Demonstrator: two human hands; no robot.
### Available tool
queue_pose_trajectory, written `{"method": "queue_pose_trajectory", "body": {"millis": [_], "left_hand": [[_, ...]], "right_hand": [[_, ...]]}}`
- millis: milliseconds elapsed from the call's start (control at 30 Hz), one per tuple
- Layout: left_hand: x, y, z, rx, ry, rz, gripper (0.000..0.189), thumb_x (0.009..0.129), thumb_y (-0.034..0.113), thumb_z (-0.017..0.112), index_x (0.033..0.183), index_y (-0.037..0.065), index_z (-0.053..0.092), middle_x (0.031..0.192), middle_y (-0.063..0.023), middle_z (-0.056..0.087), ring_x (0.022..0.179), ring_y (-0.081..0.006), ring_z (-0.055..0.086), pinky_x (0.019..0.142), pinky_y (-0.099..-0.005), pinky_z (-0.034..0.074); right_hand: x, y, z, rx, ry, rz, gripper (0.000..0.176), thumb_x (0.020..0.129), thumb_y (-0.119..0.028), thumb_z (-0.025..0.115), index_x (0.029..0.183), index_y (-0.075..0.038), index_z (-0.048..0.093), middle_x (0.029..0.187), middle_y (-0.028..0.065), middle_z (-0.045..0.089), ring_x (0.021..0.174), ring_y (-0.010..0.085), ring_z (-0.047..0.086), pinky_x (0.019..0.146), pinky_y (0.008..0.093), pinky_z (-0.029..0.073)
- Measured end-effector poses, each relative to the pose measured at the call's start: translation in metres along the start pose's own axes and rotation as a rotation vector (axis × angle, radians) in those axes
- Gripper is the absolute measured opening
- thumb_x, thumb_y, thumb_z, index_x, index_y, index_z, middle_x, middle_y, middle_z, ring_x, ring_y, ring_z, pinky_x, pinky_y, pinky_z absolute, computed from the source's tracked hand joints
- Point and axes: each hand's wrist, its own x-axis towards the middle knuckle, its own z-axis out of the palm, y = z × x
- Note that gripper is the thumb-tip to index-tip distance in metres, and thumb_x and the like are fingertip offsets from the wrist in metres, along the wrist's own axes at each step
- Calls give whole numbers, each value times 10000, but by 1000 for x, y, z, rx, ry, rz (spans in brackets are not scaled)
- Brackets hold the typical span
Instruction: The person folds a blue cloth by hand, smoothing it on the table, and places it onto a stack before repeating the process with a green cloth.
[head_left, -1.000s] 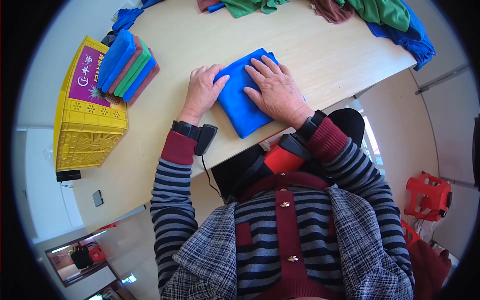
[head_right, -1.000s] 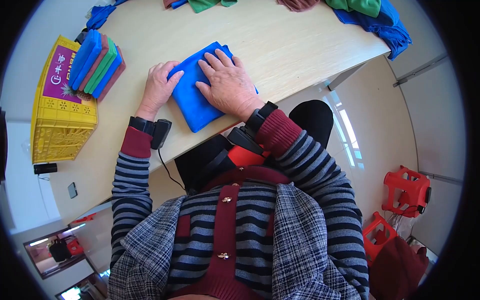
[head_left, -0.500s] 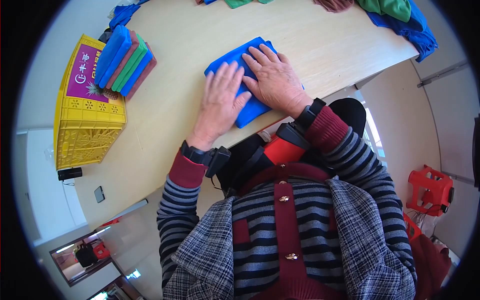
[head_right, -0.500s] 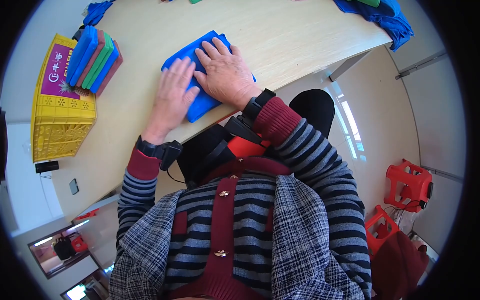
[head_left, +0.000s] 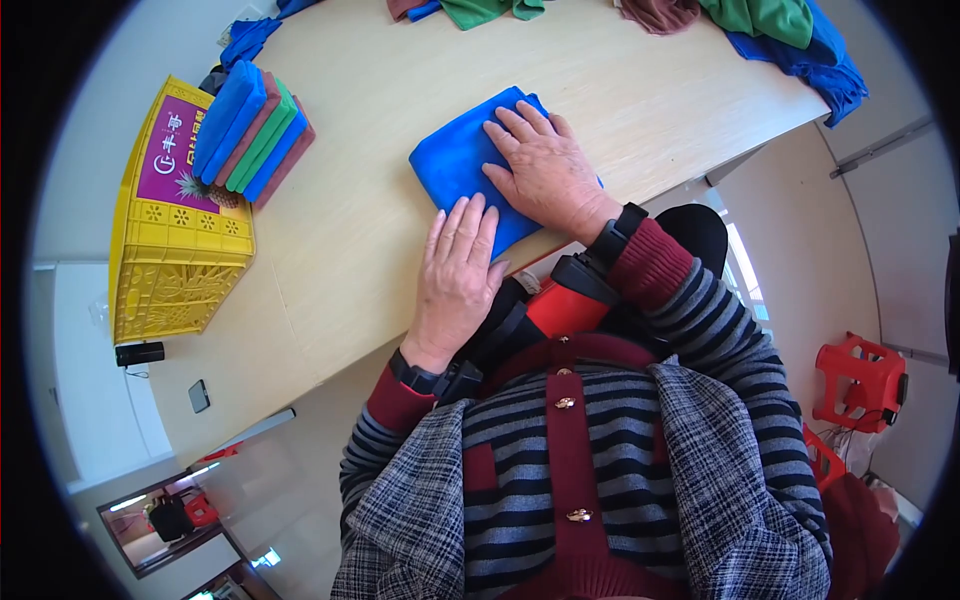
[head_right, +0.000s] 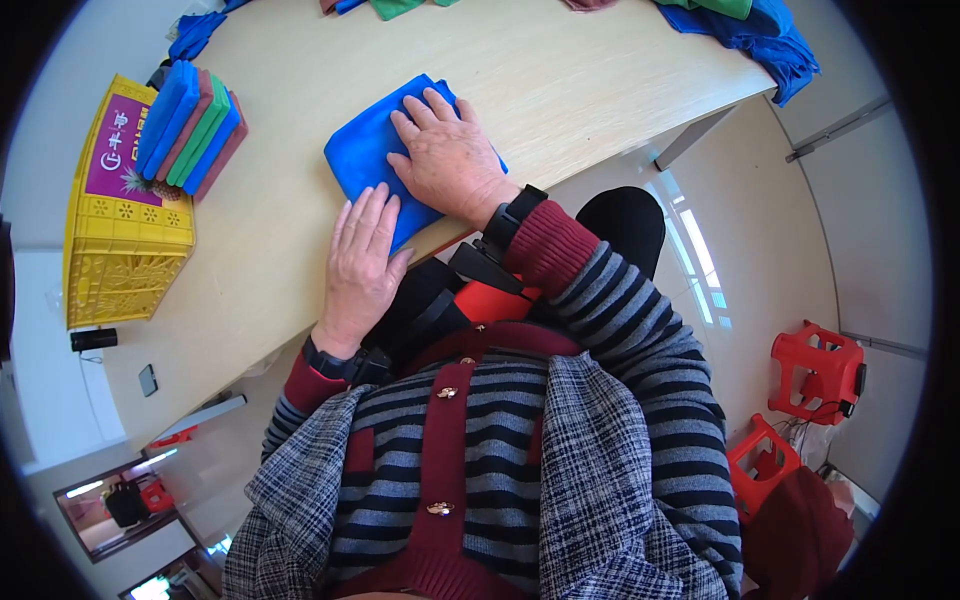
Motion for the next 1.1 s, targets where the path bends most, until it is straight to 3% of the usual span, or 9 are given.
{"method": "queue_pose_trajectory", "body": {"millis": [67, 167, 300, 600, 767, 1100], "left_hand": [[-2, 0, 7, 4, 48, -27, 609, 859, 138, 754, 1409, -12, 542, 1471, -209, 525, 1399, -381, 480, 1177, -494, 378], [-7, -1, 16, -32, 60, -51, 578, 839, 102, 763, 1373, -12, 574, 1418, -203, 567, 1356, -381, 524, 1141, -487, 423], [-11, -3, 20, -15, 87, -44, 531, 825, 73, 766, 1326, -9, 614, 1365, -195, 607, 1308, -380, 567, 1107, -472, 466], [0, 2, 14, 5, 172, -32, 457, 816, 15, 760, 1260, -8, 658, 1292, -172, 662, 1265, -372, 610, 1056, -436, 508], [2, 8, 16, 108, 164, -25, 442, 862, 72, 727, 1281, -30, 629, 1303, -203, 631, 1261, -368, 602, 1061, -418, 507], [30, 32, 1, 365, -46, -98, 384, 888, 76, 631, 1247, -51, 578, 1263, -216, 582, 1200, -337, 599, 974, -357, 540]], "right_hand": [[2, -5, -8, -18, -31, 4, 573, 1037, -439, 509, 1487, -86, 525, 1562, 137, 481, 1490, 324, 378, 1224, 493, 275], [3, -29, -23, 142, -5, -161, 571, 1037, -445, 519, 1480, -85, 532, 1549, 144, 493, 1482, 330, 386, 1230, 508, 260], [7, -42, 11, 218, -13, -240, 583, 1039, -471, 513, 1480, -91, 534, 1544, 141, 499, 1482, 331, 386, 1238, 512, 244], [19, 3, 17, 80, 19, -81, 609, 1046, -514, 472, 1490, -102, 525, 1551, 129, 495, 1495, 319, 371, 1248, 490, 240], [17, 3, 23, 42, 50, -74, 607, 1043, -511, 473, 1486, -100, 527, 1549, 131, 494, 1487, 320, 378, 1249, 483, 243], [16, 6, 14, 88, 52, -105, 585, 1027, -486, 505, 1445, -79, 550, 1511, 143, 515, 1457, 332, 409, 1230, 492, 266]]}}
